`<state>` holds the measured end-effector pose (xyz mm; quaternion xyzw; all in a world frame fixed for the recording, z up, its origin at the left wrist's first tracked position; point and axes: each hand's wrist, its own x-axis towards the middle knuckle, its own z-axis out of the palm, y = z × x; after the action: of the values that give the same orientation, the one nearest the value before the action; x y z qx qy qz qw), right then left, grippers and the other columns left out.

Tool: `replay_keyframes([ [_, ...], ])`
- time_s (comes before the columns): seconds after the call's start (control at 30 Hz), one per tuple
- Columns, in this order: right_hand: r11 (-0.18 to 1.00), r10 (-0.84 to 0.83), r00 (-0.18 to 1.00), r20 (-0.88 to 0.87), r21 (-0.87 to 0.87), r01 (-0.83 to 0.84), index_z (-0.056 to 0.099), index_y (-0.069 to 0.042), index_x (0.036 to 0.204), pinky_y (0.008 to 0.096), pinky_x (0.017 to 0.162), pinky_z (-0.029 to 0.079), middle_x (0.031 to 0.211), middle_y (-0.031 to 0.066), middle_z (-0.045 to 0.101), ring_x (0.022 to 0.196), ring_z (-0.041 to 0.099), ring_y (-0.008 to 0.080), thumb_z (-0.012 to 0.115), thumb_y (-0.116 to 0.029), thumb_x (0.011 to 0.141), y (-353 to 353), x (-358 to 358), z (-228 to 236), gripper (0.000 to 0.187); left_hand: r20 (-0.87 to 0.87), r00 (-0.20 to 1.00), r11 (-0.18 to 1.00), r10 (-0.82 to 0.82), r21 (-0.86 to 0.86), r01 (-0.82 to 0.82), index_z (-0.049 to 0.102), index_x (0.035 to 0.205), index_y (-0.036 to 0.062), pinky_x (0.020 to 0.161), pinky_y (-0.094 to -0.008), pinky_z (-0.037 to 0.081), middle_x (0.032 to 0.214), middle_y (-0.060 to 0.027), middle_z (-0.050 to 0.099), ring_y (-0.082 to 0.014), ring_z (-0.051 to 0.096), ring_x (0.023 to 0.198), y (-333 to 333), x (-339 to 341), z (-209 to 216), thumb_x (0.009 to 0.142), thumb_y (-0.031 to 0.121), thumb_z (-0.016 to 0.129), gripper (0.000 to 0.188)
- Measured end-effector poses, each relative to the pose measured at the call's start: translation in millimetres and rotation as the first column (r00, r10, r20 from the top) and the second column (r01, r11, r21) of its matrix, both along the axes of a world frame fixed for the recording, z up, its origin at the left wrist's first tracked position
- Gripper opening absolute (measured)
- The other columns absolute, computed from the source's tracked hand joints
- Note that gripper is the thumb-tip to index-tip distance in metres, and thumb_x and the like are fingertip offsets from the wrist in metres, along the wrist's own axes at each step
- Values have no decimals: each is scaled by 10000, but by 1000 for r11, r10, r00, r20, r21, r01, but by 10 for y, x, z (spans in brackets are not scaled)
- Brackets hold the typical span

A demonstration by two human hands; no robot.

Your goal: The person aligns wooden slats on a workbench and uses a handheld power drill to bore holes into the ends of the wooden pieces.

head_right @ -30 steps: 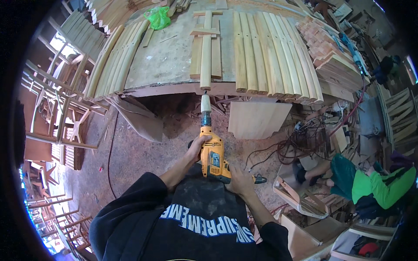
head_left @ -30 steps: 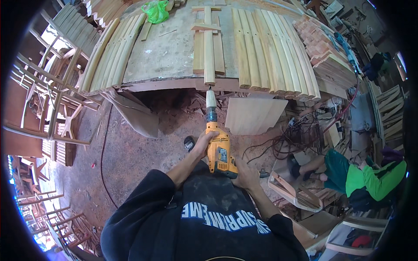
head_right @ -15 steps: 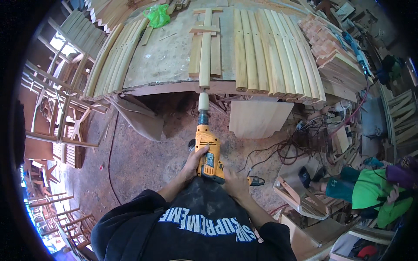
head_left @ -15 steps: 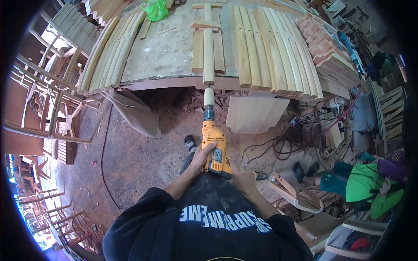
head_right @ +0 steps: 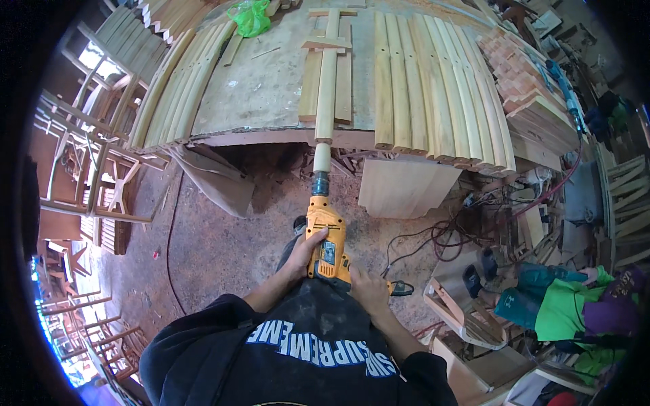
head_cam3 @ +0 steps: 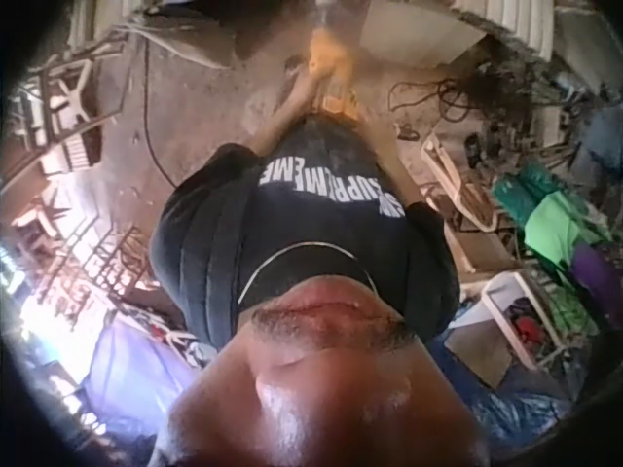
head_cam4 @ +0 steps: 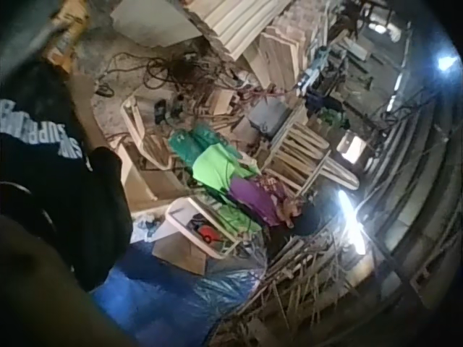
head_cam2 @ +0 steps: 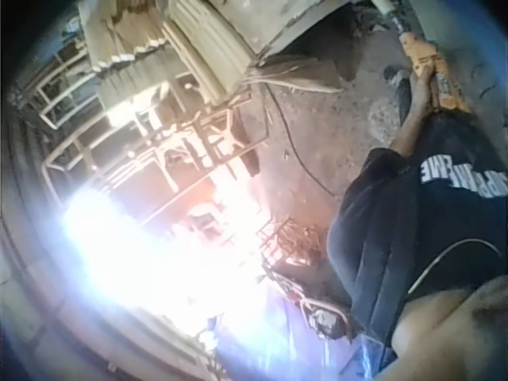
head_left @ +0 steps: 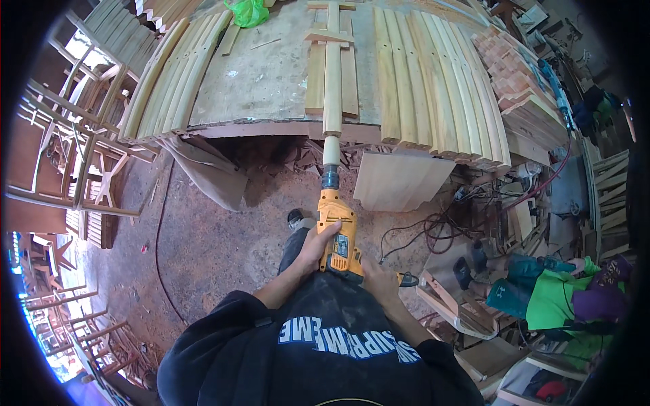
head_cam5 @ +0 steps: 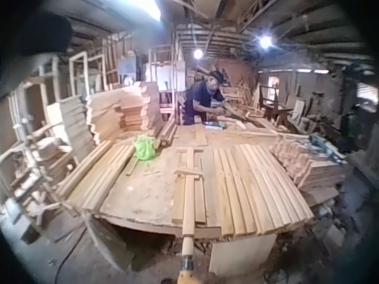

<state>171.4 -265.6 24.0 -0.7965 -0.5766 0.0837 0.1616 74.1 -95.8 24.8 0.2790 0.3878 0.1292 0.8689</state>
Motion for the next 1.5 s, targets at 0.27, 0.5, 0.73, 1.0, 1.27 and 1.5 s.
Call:
replay_keyframes([
  [0.27,1000,-13,999,-47,-16,12,576,-42,962,361,570,507,767,106,599,625,636,272,655,-260,700,40,29,66,350,8,1000,1000,-20,2,20,514,1142,-2,722,-342,539,965,-94,620,-200,632,831,40,31,-27,889,276,615,389],
  [0.5,996,-56,998,-37,-73,53,573,-47,932,383,594,505,795,113,618,632,636,287,660,-265,702,75,70,7,328,12,1000,999,13,34,-13,528,1129,-2,713,-331,538,950,-89,627,-193,632,805,72,86,-166,881,266,624,378],
  [0.73,997,-82,992,-100,-9,81,542,-42,950,474,666,498,831,169,623,711,630,380,646,-280,717,116,40,167,350,50,998,999,-37,16,36,556,1111,-15,668,-350,552,903,-108,652,-219,657,752,80,81,-221,856,310,646,423],
  [1.0,998,-53,995,-89,-40,50,511,-35,1018,511,625,474,893,221,613,737,614,423,631,-288,727,-25,5,-67,405,62,998,993,-18,122,10,560,1087,4,687,-353,558,878,-100,653,-208,654,724,-41,45,-330,837,392,637,469],
  [1.27,984,112,991,-78,147,-99,494,-24,1146,465,653,492,977,182,573,798,599,384,714,-345,687,-437,-346,-49,602,140,990,976,13,211,-42,522,1172,-2,733,-327,538,971,-93,636,-194,641,818,-421,-541,-336,852,248,652,426],
  [1.5,993,83,994,-65,88,-77,526,-24,1144,447,578,508,695,197,641,656,650,361,720,-375,635,1118,-499,30,649,133,989,965,61,246,-92,505,1195,-2,769,-336,531,1028,-82,621,-186,632,881,1228,-869,-209,880,258,613,422],
])
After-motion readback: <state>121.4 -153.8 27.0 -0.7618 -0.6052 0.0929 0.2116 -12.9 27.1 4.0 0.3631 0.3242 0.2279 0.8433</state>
